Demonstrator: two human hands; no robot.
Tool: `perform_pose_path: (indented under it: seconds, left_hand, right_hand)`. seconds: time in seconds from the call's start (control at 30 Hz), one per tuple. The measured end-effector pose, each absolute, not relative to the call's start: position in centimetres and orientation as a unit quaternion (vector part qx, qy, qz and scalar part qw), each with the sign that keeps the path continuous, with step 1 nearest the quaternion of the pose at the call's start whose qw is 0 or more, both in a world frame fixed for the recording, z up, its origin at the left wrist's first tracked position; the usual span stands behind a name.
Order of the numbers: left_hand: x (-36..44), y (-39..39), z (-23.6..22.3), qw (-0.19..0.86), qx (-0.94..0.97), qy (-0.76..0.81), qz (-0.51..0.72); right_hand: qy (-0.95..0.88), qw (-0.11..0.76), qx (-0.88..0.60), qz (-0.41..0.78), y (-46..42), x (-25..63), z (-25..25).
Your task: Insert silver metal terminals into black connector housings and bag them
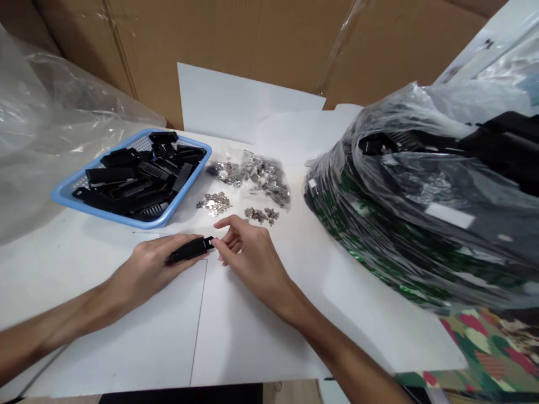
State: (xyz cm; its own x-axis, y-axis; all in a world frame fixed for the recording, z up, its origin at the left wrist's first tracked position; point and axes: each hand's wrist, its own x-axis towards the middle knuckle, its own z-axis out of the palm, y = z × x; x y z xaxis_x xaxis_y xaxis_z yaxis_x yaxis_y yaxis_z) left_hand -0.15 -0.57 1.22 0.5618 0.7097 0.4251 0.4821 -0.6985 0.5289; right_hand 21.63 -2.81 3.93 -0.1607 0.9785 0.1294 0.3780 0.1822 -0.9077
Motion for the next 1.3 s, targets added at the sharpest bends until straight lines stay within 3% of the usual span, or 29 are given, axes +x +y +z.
perform_pose_path:
  seconds: [0.4,0.7,0.9,1.3]
  left_hand:
    - [-0.2,-0.7,1.0,0.147,0.872,0.346,0.314]
    - [-0.4,-0.8,1.0,0.184,0.861,0.351,0.319]
    - [-0.6,-0.8,1.6,0.222,0.867,0.301,0.331]
    - [-0.7,-1.1,1.7,0.134,0.887,0.268,0.352]
  right_hand:
    - [-0.657,0.381,-0.557,0.335,-2.5,22.0,4.0]
    - [-0.637,0.338,-0.498,0.482,-2.0,22.9,4.3]
    - [-0.660,0.366,-0.427,0.497,-2.0,22.8,4.7]
    - [-0.649,0.376,-0.414,0.516,-1.7,23.1,4.6]
